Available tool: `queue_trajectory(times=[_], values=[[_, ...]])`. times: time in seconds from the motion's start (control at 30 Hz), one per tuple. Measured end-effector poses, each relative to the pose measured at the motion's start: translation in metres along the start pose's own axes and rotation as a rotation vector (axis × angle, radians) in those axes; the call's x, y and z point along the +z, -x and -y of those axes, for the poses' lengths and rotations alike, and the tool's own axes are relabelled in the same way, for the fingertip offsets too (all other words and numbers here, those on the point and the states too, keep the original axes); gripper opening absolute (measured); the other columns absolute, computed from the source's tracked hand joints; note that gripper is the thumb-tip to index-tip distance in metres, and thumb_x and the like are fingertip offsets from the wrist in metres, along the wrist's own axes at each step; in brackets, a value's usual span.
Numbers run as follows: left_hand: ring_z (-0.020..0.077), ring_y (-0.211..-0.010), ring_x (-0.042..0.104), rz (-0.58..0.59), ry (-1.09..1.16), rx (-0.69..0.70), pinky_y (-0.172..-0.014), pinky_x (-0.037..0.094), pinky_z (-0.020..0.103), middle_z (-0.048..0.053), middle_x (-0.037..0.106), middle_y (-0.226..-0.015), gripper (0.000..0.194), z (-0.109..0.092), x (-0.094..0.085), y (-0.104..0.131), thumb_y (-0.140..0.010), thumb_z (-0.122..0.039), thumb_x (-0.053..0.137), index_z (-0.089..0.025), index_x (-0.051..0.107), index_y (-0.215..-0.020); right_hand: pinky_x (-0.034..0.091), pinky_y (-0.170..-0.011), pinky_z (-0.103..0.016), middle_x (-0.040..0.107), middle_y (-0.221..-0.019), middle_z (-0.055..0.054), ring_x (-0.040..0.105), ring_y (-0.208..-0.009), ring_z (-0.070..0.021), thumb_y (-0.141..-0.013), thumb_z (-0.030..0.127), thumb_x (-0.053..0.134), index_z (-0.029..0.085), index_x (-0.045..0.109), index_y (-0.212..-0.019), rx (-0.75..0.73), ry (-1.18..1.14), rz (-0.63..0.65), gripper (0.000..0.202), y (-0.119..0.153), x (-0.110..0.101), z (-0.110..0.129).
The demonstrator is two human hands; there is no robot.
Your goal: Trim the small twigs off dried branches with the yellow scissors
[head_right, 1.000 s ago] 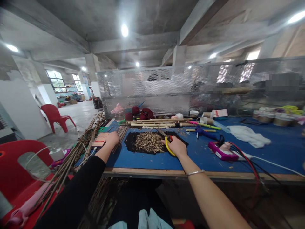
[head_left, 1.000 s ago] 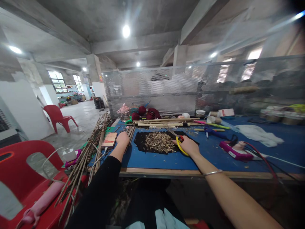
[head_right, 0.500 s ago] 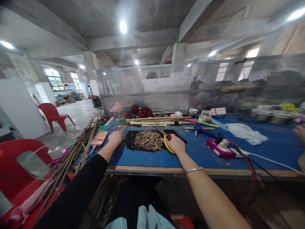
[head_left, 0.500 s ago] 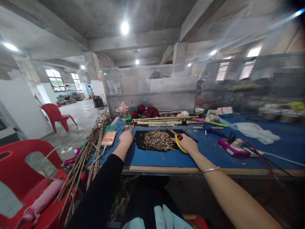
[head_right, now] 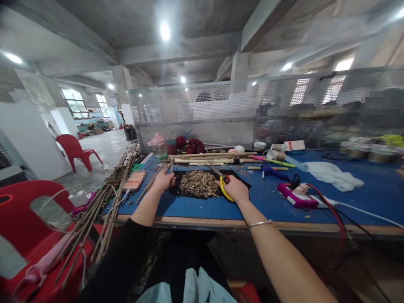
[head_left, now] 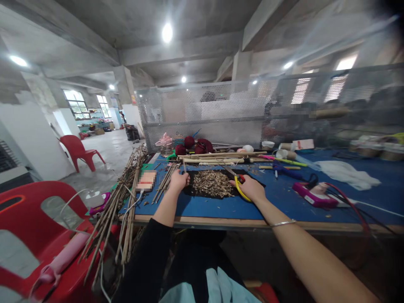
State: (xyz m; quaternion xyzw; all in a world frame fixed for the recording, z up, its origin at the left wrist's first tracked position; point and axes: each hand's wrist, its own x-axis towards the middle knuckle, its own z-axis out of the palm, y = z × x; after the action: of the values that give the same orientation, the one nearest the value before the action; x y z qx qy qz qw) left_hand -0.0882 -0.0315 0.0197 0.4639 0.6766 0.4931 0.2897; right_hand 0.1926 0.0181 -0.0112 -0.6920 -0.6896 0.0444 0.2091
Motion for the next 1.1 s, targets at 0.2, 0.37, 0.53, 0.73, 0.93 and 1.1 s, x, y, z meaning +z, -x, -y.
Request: queue_trajectory(times=[0.2,0.37,0.53,0.73,0.93,1.1], values=[[0.0048,-0.047,0.051,0.38,0.596,-0.106,-0.044,0.041,0.016,-0.001,0.055,-0.064,0.022,0.009,0.035,0.043,-0.072,-0.026,0.059,-0.015,0.052,-0.09,0.038,-0.061,-0.027,0.064,-0.085,-0.009,0.059,-0.079,-0.024,-0.073,0.056,0.047,0.02,0.055,-0.097,-0.009,-0.062,-0.149,0.044,0.006,-0.004,0.002],[0.0051,-0.043,0.05,0.428,0.628,-0.064,-0.039,0.037,0.015,-0.001,0.054,-0.06,0.026,0.01,0.044,0.065,-0.069,-0.028,0.06,-0.014,0.052,-0.089,0.037,-0.059,-0.025,0.063,-0.078,-0.007,0.057,-0.071,-0.0205,-0.072,0.046,0.051,0.019,0.055,-0.087,-0.115,-0.216,-0.243,0.032,0.012,-0.007,0.027],[0.0069,-0.044,0.053,0.485,0.558,0.035,-0.037,0.036,0.015,0.001,0.058,-0.063,0.033,0.011,0.048,0.074,-0.066,-0.032,0.062,-0.013,0.054,-0.093,0.039,-0.052,-0.025,0.062,-0.068,-0.005,0.051,-0.051,-0.0136,-0.071,0.053,0.047,0.019,0.048,-0.072,-0.183,-0.745,-0.122,0.034,0.018,-0.005,0.07],[0.007,-0.039,0.048,0.397,0.463,0.124,-0.036,0.034,0.017,-0.001,0.056,-0.055,0.04,0.017,0.055,0.078,-0.062,-0.034,0.067,-0.011,0.056,-0.093,0.037,-0.046,-0.024,0.057,-0.055,-0.001,0.047,-0.044,-0.0125,-0.063,0.056,0.056,0.02,0.046,-0.064,-0.198,-0.899,-0.067,0.038,0.027,0.003,0.091],[0.0105,-0.052,0.054,-0.023,0.036,0.148,-0.05,0.041,0.02,0.002,0.06,-0.062,0.032,0.017,0.014,0.055,-0.069,-0.032,0.06,-0.012,0.061,-0.094,0.037,-0.047,-0.024,0.058,-0.058,-0.003,0.048,-0.048,-0.0128,-0.063,0.062,0.055,0.018,0.049,-0.068,-0.172,-0.853,-0.222,0.045,0.037,0.006,0.063],[0.0228,-0.09,0.059,-0.217,-0.613,0.013,-0.075,0.042,0.03,0.013,0.065,-0.093,0.028,0.022,-0.04,0.029,-0.069,-0.032,0.06,-0.018,0.064,-0.093,0.036,-0.042,-0.022,0.055,-0.054,0.0,0.044,-0.041,-0.0095,-0.062,0.062,0.058,0.018,0.047,-0.066,-0.056,-1.018,-0.219,0.045,0.053,-0.008,0.037]])
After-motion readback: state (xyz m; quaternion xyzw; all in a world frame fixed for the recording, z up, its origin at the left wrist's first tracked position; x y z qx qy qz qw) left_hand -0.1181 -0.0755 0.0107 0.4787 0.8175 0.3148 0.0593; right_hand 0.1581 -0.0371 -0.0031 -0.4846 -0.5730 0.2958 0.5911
